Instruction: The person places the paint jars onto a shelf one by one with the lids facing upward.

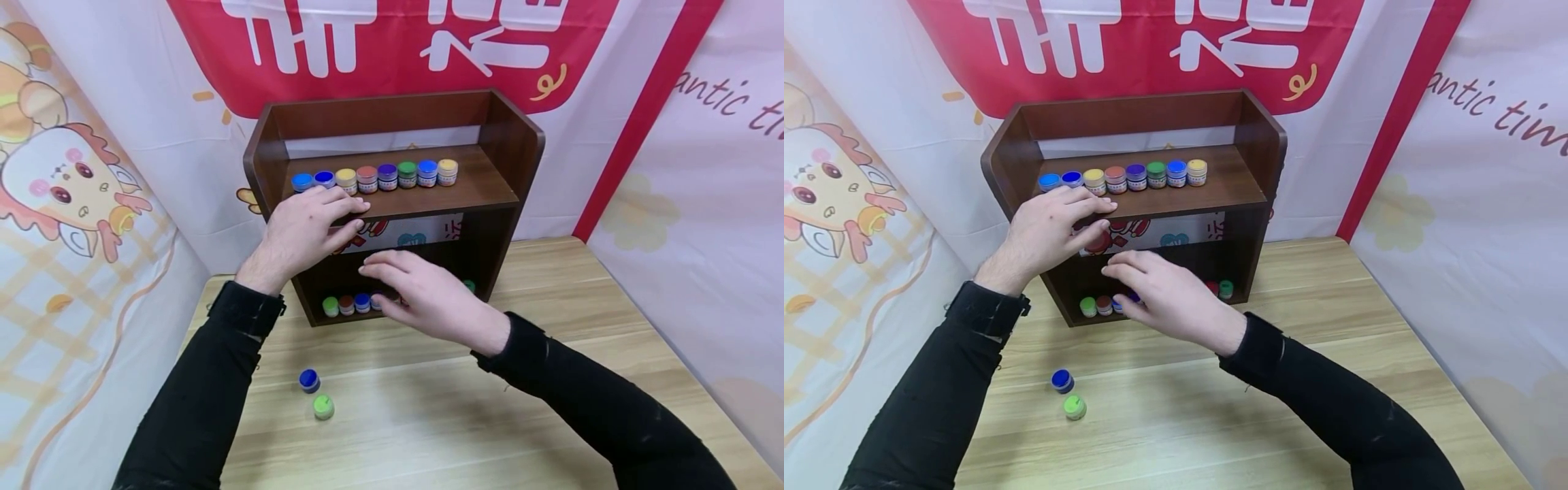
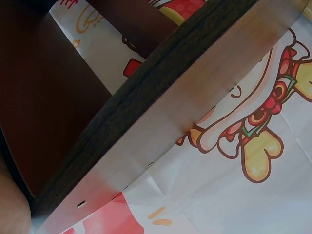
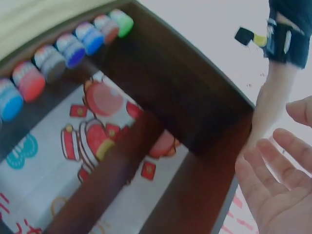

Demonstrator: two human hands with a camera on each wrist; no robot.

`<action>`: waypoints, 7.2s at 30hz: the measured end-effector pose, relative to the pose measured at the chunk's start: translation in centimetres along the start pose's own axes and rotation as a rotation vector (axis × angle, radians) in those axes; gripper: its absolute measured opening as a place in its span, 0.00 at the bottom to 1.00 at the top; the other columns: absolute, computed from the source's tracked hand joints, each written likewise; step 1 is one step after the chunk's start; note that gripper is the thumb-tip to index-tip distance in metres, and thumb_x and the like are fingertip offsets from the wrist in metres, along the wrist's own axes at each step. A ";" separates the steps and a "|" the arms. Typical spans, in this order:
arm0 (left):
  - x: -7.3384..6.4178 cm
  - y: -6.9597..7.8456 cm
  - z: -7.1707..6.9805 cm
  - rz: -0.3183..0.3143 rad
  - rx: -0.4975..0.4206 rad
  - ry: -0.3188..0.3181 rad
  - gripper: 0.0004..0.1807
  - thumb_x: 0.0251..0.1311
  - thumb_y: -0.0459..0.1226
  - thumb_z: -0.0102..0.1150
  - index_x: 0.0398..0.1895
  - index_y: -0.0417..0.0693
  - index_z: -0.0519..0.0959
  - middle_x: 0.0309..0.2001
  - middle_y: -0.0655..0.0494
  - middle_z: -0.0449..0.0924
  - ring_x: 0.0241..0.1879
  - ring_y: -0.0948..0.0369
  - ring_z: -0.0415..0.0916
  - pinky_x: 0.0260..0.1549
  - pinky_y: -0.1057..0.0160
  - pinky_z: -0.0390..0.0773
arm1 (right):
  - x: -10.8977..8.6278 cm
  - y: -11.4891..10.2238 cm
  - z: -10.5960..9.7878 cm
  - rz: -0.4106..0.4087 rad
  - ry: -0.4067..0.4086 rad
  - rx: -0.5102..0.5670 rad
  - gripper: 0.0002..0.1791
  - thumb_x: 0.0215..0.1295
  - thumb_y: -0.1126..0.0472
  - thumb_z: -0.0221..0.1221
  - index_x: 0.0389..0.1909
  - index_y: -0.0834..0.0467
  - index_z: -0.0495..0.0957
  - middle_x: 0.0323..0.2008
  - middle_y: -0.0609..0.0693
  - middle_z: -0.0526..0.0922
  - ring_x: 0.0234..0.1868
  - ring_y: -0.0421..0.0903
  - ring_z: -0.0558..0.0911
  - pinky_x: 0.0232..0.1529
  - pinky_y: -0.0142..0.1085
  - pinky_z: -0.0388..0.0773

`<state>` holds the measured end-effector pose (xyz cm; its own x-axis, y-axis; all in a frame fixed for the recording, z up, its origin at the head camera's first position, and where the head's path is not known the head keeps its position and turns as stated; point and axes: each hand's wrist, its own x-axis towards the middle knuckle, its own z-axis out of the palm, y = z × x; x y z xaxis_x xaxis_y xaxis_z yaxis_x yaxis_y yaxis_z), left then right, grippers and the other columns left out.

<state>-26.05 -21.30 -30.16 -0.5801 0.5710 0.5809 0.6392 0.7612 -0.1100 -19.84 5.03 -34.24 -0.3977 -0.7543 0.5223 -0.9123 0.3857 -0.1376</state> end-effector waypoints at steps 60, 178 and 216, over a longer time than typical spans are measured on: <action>0.1 -0.1 0.3 0.001 0.012 -0.007 0.21 0.72 0.55 0.57 0.63 0.62 0.83 0.51 0.60 0.85 0.52 0.57 0.79 0.45 0.55 0.84 | -2.5 -7.1 17.6 -0.180 -0.427 -0.008 0.19 0.75 0.52 0.60 0.62 0.51 0.81 0.59 0.44 0.82 0.59 0.37 0.79 0.64 0.25 0.69; -0.2 0.0 0.1 -0.016 -0.002 -0.016 0.22 0.71 0.55 0.59 0.63 0.63 0.83 0.51 0.59 0.84 0.51 0.58 0.77 0.44 0.55 0.84 | 1.3 7.1 -7.7 0.240 0.385 -0.016 0.24 0.65 0.67 0.68 0.63 0.58 0.81 0.62 0.51 0.79 0.61 0.42 0.78 0.59 0.37 0.80; -0.1 -0.1 0.4 -0.006 -0.013 -0.003 0.22 0.69 0.53 0.62 0.64 0.62 0.83 0.51 0.59 0.84 0.52 0.57 0.77 0.45 0.54 0.84 | 2.4 12.4 -7.6 0.679 0.251 -0.155 0.20 0.76 0.65 0.56 0.65 0.62 0.76 0.64 0.58 0.78 0.60 0.52 0.78 0.66 0.44 0.75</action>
<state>-26.21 -21.36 -30.52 -0.5851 0.5677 0.5791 0.6424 0.7603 -0.0964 -31.37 12.02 -28.34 -0.8187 -0.1859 0.5433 -0.4415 0.8088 -0.3885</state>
